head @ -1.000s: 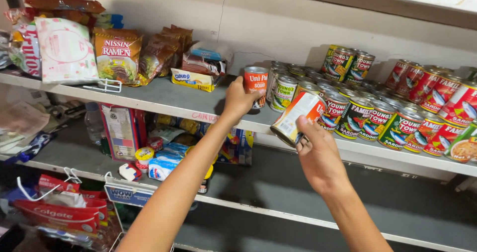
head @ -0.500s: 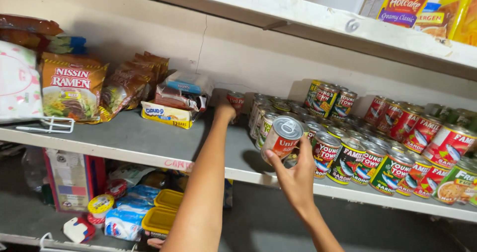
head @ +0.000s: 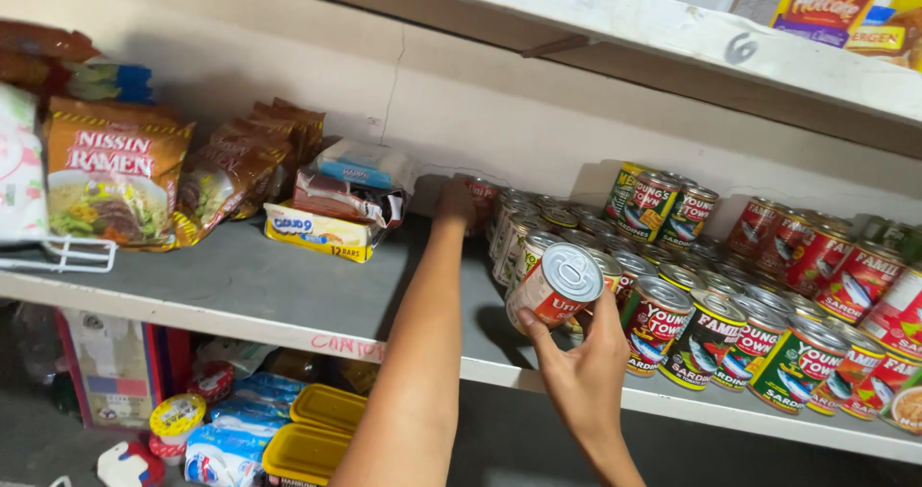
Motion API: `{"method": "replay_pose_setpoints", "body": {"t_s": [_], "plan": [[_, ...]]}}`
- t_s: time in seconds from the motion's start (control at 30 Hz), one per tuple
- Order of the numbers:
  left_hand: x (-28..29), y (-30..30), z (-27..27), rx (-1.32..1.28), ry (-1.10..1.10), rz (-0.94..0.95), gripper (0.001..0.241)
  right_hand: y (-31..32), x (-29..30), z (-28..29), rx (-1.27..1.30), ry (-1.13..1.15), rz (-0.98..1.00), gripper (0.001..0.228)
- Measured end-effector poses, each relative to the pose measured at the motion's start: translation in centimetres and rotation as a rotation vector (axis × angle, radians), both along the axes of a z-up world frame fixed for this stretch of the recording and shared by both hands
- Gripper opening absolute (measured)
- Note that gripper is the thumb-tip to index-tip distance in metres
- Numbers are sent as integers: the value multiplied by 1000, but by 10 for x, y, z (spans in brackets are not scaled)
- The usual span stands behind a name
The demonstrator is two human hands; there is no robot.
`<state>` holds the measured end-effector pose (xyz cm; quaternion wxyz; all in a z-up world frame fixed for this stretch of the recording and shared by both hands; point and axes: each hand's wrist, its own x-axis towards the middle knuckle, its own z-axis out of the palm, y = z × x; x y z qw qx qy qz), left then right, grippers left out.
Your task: Organizing various canned food items by brand and type on storage shelves.
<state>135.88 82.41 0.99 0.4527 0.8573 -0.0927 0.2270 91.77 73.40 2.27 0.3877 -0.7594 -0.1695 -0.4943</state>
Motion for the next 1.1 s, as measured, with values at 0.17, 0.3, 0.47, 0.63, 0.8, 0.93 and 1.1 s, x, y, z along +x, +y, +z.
{"method": "replay_pose_setpoints", "body": {"t_s": [0.17,0.3,0.47,0.63,0.8,0.93,1.1], "plan": [[16,-1,-19,37,6,52,67,1,-1,-5,-12,-7,-30,56],[40,10,-34,8,-26,-36,64,0,1,-8,-42,-15,-61,54],[33,-7,-36,310,110,-80,55,3,-3,-3,-8,-13,-21,72],[-247,47,28,374,132,-20,33,-1,-1,-5,-79,-65,151,85],[-356,85,1,512,-255,282,28,8,29,7,-372,38,-49,68],[-384,89,6,299,-255,262,17,26,58,19,-323,212,91,59],[-401,88,3,205,-558,339,16,49,81,30,-738,53,-399,69]]}}
